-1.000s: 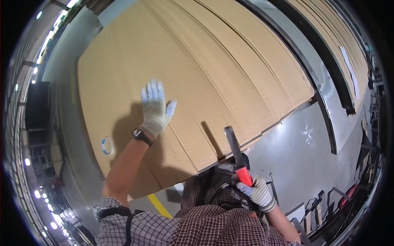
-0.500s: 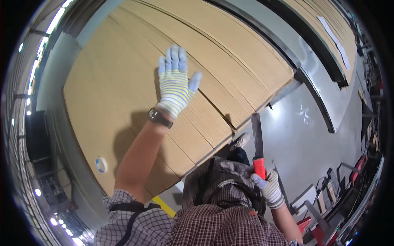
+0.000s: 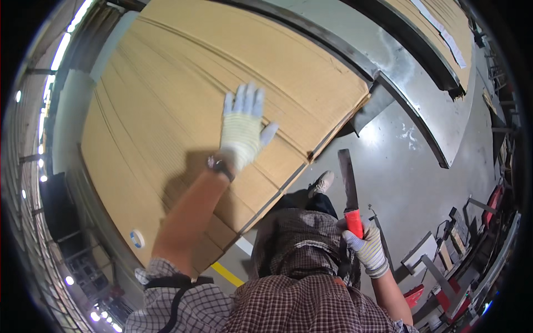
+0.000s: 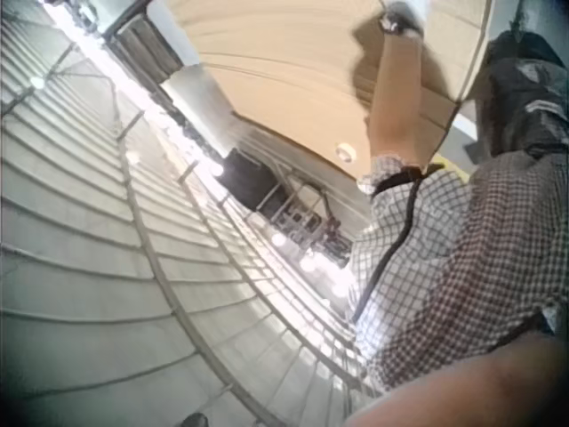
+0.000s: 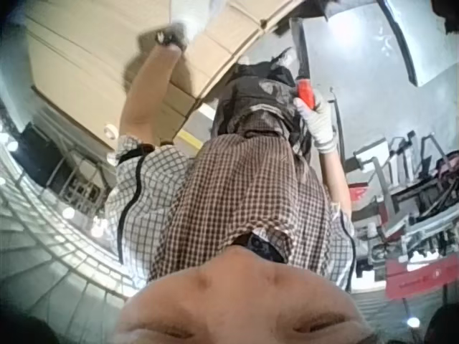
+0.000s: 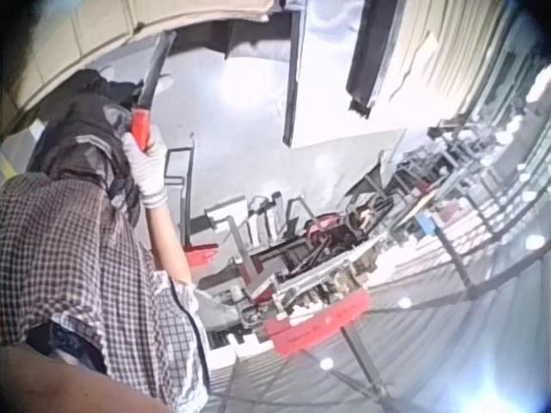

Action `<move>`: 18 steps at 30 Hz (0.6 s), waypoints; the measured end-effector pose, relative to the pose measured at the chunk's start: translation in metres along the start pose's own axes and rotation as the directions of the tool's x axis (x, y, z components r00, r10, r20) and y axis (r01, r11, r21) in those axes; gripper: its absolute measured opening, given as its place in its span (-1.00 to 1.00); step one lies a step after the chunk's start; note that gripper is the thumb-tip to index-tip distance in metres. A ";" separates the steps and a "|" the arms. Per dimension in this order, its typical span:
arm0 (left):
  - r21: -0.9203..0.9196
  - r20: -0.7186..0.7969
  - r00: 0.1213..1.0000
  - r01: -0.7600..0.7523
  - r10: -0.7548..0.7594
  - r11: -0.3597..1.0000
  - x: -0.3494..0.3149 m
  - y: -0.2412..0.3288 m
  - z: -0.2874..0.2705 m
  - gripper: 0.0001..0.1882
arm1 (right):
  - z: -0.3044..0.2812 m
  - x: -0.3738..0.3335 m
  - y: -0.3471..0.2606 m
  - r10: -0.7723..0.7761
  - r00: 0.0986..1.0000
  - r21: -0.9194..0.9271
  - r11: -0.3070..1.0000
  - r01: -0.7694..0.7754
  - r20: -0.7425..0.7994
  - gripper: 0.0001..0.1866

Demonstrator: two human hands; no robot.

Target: Operate an industrial saw to cut and process cardboard or wood materials.

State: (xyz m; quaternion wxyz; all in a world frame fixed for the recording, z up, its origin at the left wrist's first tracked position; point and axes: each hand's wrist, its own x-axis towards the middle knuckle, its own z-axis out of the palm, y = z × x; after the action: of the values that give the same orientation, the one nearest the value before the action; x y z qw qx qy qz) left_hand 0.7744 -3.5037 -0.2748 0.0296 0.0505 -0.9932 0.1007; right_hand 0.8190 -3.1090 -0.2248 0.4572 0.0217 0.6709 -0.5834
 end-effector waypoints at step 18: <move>-0.265 -0.119 0.993 -0.060 0.029 0.962 0.047 0.040 -0.041 -0.11 | -0.057 0.009 -0.011 0.002 0.994 0.129 0.992 0.012 -0.112 -0.75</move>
State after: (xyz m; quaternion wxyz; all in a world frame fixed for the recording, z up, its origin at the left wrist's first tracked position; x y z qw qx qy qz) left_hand 0.7253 -3.4612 -0.2393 0.0904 0.0180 -0.9953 -0.0313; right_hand 0.7742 -3.0712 -0.2279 0.4151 0.0823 0.6563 -0.6246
